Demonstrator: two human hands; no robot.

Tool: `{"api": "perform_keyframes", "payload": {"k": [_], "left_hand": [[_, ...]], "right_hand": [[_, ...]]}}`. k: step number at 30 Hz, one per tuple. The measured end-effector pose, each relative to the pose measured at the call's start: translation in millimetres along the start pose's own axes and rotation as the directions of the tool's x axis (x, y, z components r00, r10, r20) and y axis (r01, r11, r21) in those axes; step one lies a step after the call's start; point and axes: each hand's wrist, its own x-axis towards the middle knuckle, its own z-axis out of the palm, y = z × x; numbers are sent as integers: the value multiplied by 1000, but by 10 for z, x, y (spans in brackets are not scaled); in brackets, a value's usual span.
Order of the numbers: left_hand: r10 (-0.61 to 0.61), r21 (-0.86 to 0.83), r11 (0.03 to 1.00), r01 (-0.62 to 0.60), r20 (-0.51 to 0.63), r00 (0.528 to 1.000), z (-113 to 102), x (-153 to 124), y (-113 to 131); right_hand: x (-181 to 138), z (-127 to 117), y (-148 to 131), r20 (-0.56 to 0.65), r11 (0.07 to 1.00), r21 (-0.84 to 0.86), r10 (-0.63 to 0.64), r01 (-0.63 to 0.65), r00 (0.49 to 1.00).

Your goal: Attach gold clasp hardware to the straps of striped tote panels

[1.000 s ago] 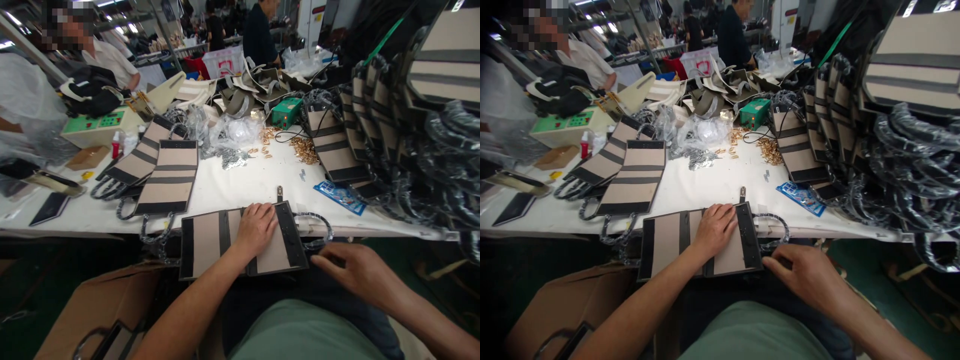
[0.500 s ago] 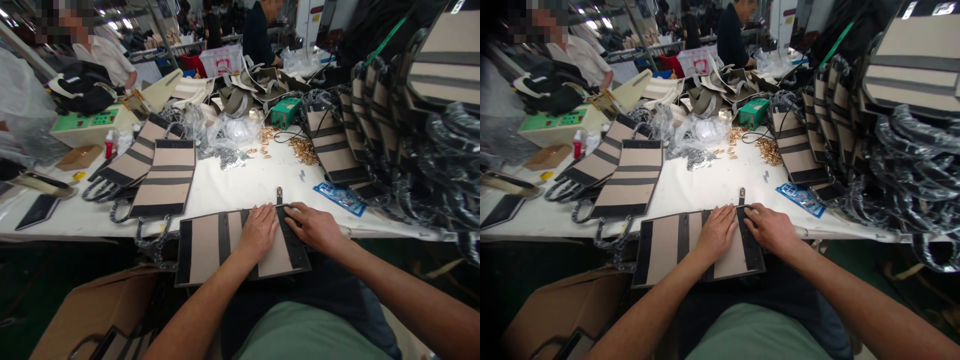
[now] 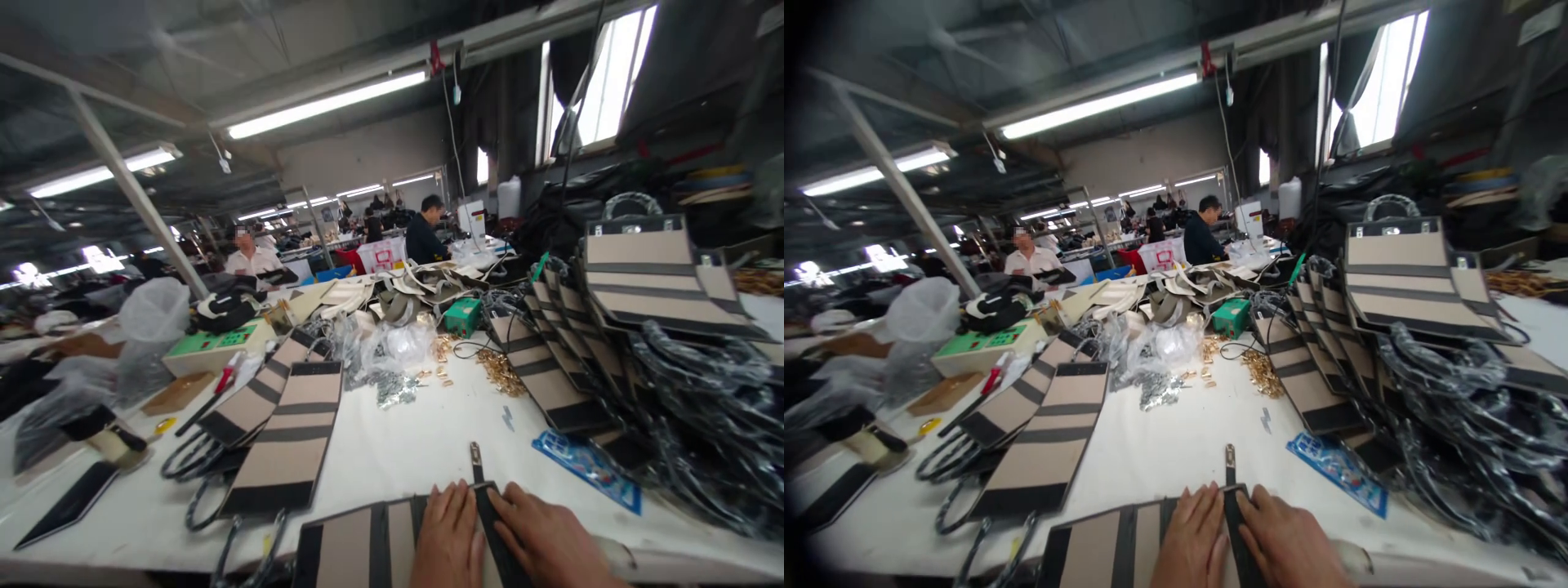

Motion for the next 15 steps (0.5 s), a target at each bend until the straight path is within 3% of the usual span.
{"api": "perform_keyframes", "payload": {"k": [4,6,8,10,12,15], "left_hand": [[60,23,998,-56,-247,967,260,-45,-98],[52,13,999,-50,-286,957,259,-47,-81],[16,3,1000,-16,-188,982,145,-34,-17],[-37,-5,999,37,-20,999,-42,4,70],[-78,-19,997,81,126,989,-229,69,142],[-91,-31,994,102,249,964,-390,170,191]], "right_hand": [[10,120,60,-35,999,11,-43,44,998],[19,121,50,-15,999,15,-38,38,999],[19,72,7,26,1000,3,-6,6,1000],[13,-19,-57,65,999,-16,33,-32,997],[15,-134,-115,97,998,-24,56,-54,994],[49,-307,-160,168,999,-18,52,-49,984]]}}
